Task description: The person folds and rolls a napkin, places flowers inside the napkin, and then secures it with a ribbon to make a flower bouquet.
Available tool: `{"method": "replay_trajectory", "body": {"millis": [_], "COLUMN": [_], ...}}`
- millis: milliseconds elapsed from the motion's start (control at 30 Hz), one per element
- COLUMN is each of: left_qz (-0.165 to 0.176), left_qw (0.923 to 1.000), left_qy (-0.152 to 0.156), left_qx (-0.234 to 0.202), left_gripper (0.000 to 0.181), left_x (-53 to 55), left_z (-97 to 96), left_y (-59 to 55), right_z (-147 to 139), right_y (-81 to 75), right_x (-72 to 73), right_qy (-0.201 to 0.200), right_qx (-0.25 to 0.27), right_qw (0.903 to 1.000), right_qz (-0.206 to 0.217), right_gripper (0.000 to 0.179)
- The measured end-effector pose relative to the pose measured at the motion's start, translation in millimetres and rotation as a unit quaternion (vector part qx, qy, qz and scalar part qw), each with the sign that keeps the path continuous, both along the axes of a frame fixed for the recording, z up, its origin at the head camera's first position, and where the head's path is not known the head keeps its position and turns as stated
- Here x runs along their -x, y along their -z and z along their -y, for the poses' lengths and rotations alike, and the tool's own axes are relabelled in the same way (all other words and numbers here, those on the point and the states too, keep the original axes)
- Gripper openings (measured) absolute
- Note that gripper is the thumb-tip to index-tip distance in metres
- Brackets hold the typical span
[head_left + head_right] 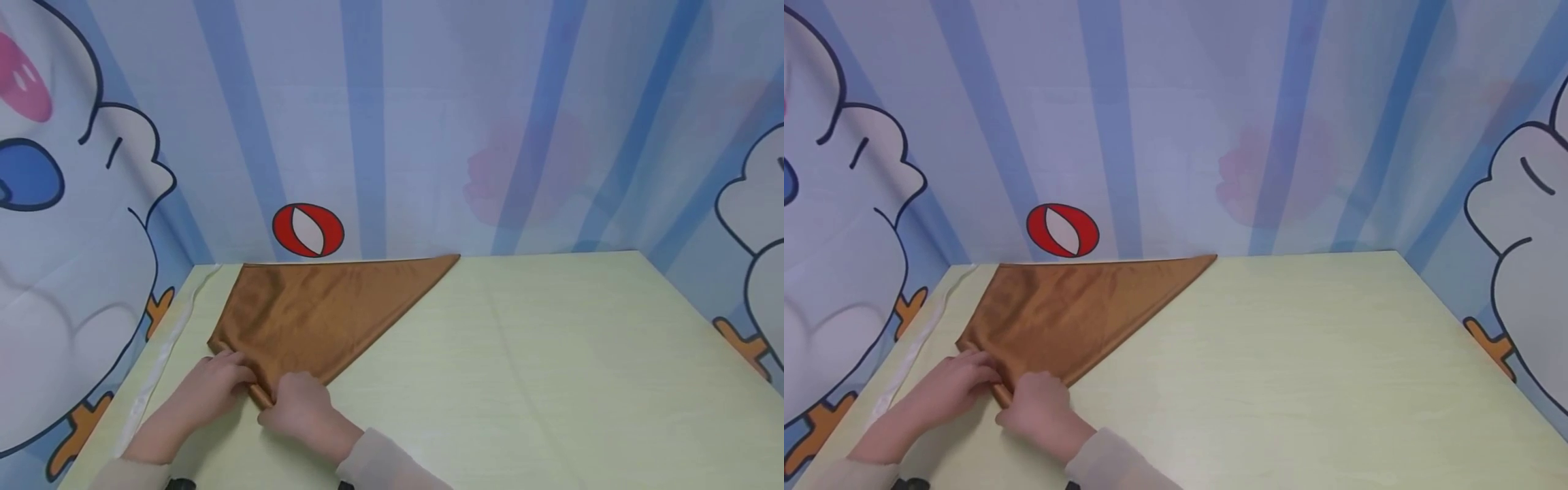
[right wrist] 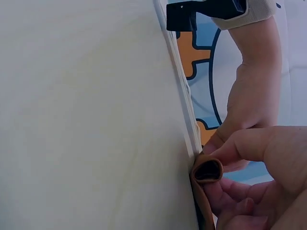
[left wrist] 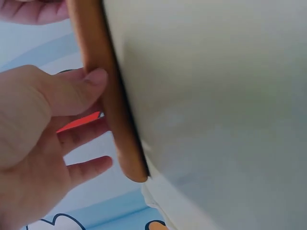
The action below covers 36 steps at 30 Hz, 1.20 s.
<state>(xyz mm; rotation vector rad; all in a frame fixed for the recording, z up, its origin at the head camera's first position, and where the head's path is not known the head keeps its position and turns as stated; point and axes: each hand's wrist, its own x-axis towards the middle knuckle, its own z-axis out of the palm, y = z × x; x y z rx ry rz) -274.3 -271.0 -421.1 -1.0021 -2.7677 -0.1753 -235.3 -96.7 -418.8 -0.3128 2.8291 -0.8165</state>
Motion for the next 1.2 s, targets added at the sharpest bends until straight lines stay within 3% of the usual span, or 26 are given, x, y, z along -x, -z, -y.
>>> {"method": "replay_trajectory", "body": {"millis": [100,267,367,467,567,667,800,900,1200], "left_qz": [0.034,0.113,0.142,0.156,0.170,0.157,0.084,0.038,0.038], "left_qw": [0.9994,0.9932,0.9894,0.9860,0.9820,0.9847,0.9943,0.9971,0.9974], "left_qy": [0.005,0.011,-0.011,-0.047,-0.062,-0.047,-0.040,-0.047,-0.041], "left_qx": [-0.002,-0.023,-0.031,-0.037,-0.054,-0.061,-0.052,-0.046,-0.044], "left_gripper": [0.023,0.024,0.023,0.019,0.018,0.014,0.009,0.008,0.017], "left_x": [5.8,15.6,17.9,17.7,17.5,16.1,11.3,9.2,9.6], "left_z": [-3.4,-9.3,-12.8,-14.3,-13.6,-12.9,-13.2,-13.5,-16.2], "left_y": [-2.0,-5.8,-7.7,-8.9,-9.0,-7.0,-3.5,-1.7,-4.5], "right_z": [-3,-5,-4,-5,-5,-6,-8,-9,-4], "right_y": [1.1,2.6,3.9,4.1,2.8,1.5,2.0,3.2,4.5], "right_x": [1.9,3.9,4.3,4.9,6.5,9.3,13.9,16.2,14.0], "right_qy": [0.003,-0.007,-0.003,-0.002,0.003,0.006,0.011,0.019,-0.007], "right_qx": [0.031,0.002,-0.013,-0.013,-0.020,-0.030,-0.011,0.003,-0.031], "right_qw": [0.9995,0.9992,0.9981,0.9985,0.9991,0.9993,0.9999,0.9997,0.9966], "right_qz": [0.002,-0.039,-0.060,-0.054,-0.037,-0.020,0.007,0.013,-0.076], "right_gripper": [0.026,0.032,0.037,0.041,0.043,0.041,0.032,0.025,0.018]}}
